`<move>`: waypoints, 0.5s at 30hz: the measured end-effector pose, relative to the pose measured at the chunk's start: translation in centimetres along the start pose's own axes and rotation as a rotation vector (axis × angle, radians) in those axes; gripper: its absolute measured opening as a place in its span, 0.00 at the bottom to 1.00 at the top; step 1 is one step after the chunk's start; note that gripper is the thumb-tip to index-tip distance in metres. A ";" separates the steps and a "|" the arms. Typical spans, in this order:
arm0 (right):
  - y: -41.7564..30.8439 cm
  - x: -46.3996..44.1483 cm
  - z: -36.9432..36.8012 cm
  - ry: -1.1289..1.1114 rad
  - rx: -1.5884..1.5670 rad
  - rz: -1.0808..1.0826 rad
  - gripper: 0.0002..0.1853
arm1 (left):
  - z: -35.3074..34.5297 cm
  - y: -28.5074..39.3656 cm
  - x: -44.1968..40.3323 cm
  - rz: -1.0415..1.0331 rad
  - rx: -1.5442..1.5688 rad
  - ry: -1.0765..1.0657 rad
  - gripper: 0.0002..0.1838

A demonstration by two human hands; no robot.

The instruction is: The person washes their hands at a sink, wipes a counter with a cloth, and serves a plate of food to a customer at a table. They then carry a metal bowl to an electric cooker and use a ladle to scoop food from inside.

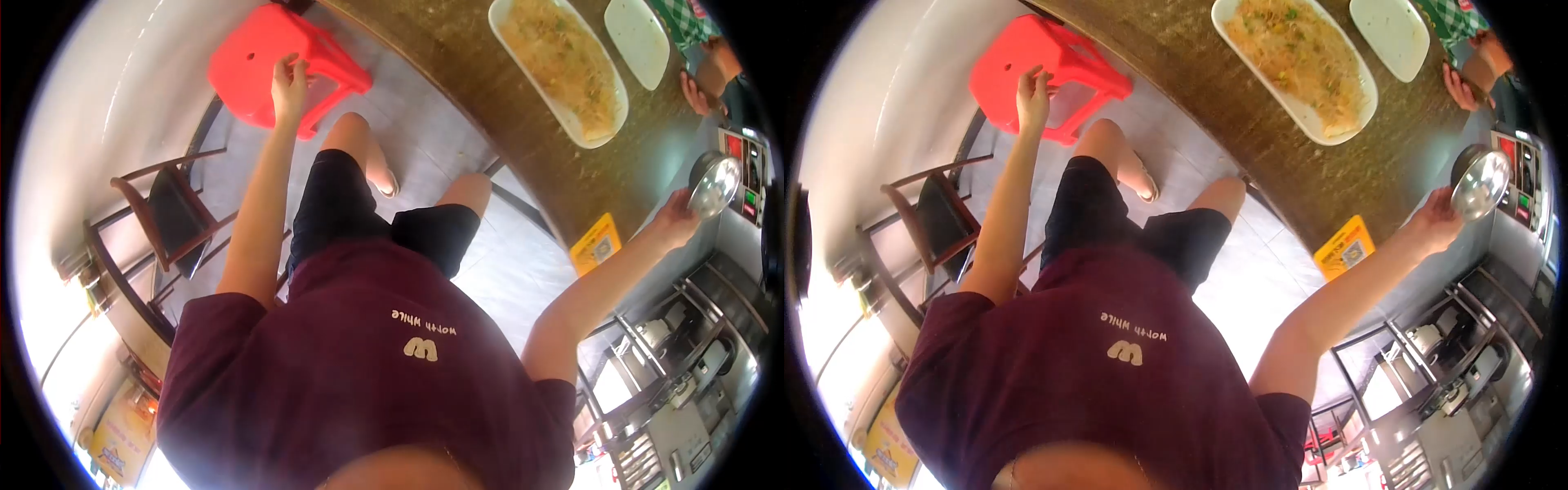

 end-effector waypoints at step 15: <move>2.2 9.8 -1.9 0.015 -0.027 0.145 0.12 | 3.1 -11.2 15.9 -0.157 -0.148 -0.003 0.13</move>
Point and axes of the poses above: each hand's wrist, its own x-axis away from the middle knuckle, its own z-axis out of the back of the hand, y = z × x, the point moved 1 cm from there along -x, towards the middle knuckle, and after that the axes turned 3 degrees about y, right-handed, at the moved point
